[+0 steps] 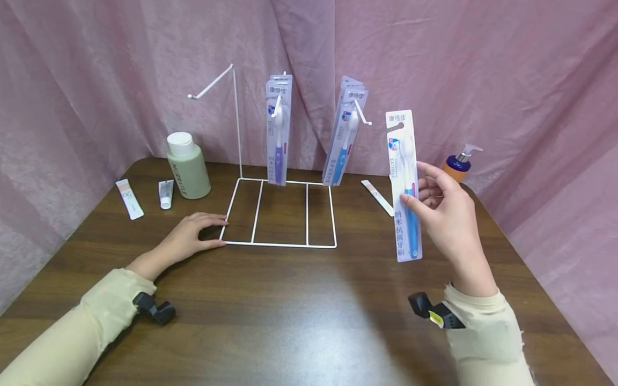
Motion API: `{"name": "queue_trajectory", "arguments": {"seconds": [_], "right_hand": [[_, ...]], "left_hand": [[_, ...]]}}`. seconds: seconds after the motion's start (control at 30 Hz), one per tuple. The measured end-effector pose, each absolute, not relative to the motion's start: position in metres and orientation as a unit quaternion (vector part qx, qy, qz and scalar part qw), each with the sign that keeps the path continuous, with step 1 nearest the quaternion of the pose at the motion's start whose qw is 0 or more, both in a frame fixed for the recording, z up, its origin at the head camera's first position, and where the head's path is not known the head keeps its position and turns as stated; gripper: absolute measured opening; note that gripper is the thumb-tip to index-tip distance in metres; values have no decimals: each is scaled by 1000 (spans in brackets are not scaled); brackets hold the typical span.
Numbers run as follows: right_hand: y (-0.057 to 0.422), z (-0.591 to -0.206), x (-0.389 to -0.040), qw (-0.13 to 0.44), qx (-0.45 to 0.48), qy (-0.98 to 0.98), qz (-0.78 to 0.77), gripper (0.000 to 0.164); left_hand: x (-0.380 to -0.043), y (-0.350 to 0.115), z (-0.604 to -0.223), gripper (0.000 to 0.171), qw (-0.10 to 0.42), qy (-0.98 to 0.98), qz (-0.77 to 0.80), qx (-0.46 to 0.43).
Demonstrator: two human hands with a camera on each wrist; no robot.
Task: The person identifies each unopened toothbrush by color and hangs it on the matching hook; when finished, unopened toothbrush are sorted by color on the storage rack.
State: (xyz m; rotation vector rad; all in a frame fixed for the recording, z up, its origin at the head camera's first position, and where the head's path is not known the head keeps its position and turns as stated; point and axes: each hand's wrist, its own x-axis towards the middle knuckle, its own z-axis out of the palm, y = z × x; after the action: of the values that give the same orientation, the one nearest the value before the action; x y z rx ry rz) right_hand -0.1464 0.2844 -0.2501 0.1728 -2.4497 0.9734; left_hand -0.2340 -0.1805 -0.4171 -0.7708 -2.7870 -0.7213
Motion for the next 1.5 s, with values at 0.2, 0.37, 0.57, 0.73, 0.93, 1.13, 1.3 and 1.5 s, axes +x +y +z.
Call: {"name": "queue_trajectory", "arguments": {"seconds": [0.2, 0.37, 0.57, 0.73, 0.93, 1.13, 1.3, 1.5], "right_hand": [[267, -234, -140, 290, 74, -870, 392, 57], [249, -231, -137, 307, 105, -855, 405, 58], [228, -233, -137, 315, 133, -848, 406, 59], [212, -237, -141, 319, 152, -841, 409, 59], [194, -245, -152, 325, 171, -838, 404, 59], [180, -251, -162, 325, 174, -836, 407, 59], [168, -256, -168, 315, 182, -831, 420, 59], [155, -262, -175, 299, 182, -828, 438, 57]], "left_hand": [[-235, -183, -418, 50, 84, -932, -239, -259], [-235, -184, -419, 51, 91, -932, -234, -260], [-235, -180, -419, 50, 88, -931, -236, -265], [-234, -179, -419, 50, 81, -933, -236, -261], [-234, -179, -420, 50, 80, -934, -236, -258], [-234, -179, -419, 52, 80, -933, -236, -258], [-234, -179, -419, 51, 85, -933, -237, -258], [-233, -178, -419, 51, 89, -932, -235, -262]]}}
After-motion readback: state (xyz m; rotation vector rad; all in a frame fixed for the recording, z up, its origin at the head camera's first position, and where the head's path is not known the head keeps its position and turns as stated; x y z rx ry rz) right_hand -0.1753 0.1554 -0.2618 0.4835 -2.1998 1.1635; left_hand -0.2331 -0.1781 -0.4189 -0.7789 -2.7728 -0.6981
